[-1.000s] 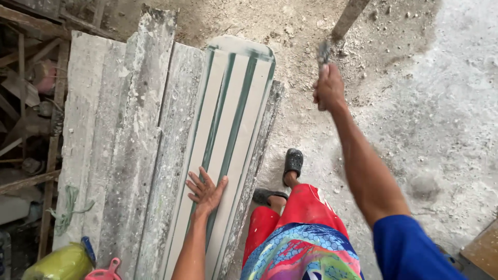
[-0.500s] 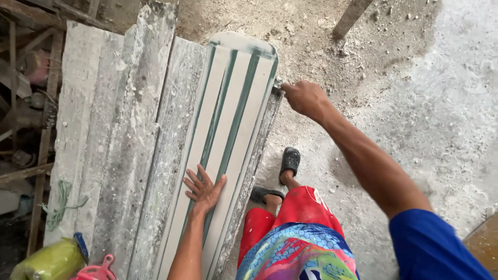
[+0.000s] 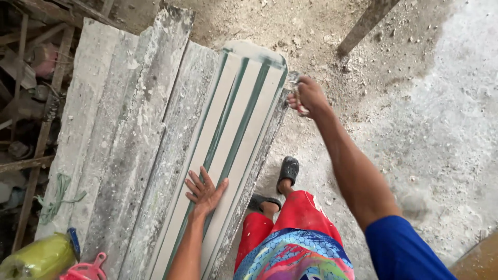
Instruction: Cleaning excess material and debris from decorative panels using a small hand scraper.
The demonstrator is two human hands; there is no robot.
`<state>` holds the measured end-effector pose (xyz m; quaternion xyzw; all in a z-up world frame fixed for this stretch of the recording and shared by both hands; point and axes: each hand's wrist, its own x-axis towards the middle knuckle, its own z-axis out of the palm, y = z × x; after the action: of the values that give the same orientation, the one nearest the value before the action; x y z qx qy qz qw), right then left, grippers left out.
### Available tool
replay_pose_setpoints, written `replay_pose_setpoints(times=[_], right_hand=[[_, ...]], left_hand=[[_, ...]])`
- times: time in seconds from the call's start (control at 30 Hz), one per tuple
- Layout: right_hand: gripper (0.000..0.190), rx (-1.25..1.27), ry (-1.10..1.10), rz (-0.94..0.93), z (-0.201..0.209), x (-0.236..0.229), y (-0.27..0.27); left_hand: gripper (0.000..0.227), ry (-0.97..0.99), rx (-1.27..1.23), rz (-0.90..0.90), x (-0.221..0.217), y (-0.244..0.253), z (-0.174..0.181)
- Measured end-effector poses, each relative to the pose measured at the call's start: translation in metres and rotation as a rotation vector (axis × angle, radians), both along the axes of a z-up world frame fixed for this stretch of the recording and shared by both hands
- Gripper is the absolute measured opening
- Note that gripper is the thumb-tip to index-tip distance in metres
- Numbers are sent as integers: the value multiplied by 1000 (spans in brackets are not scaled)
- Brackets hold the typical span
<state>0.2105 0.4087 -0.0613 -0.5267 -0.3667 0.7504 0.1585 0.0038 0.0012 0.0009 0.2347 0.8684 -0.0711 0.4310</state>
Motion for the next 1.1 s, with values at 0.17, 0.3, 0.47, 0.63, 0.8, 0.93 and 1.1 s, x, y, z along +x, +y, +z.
replay_pose_setpoints(times=[0.17, 0.3, 0.47, 0.63, 0.8, 0.93, 1.1], right_hand=[[42, 29, -168, -2, -23, -25, -21], [36, 391, -598, 452, 69, 17, -67], [34, 246, -505, 375, 163, 45, -47], [52, 651, -842, 717, 80, 67, 8], [28, 1087, -870, 1111, 83, 78, 25], [29, 1207, -822, 1251, 78, 65, 25], [31, 1151, -869, 1283, 52, 60, 34]], left_hand=[[113, -3, 27, 20, 2, 8, 9], [113, -8, 35, 21, 2, 2, 4], [111, -34, 25, 5, -2, 2, 8], [111, -17, 25, 22, 1, 4, 12], [110, -14, 23, 26, 1, 7, 17], [109, -15, 33, 17, 1, 0, 10], [111, -9, 34, 22, 1, 2, 6]])
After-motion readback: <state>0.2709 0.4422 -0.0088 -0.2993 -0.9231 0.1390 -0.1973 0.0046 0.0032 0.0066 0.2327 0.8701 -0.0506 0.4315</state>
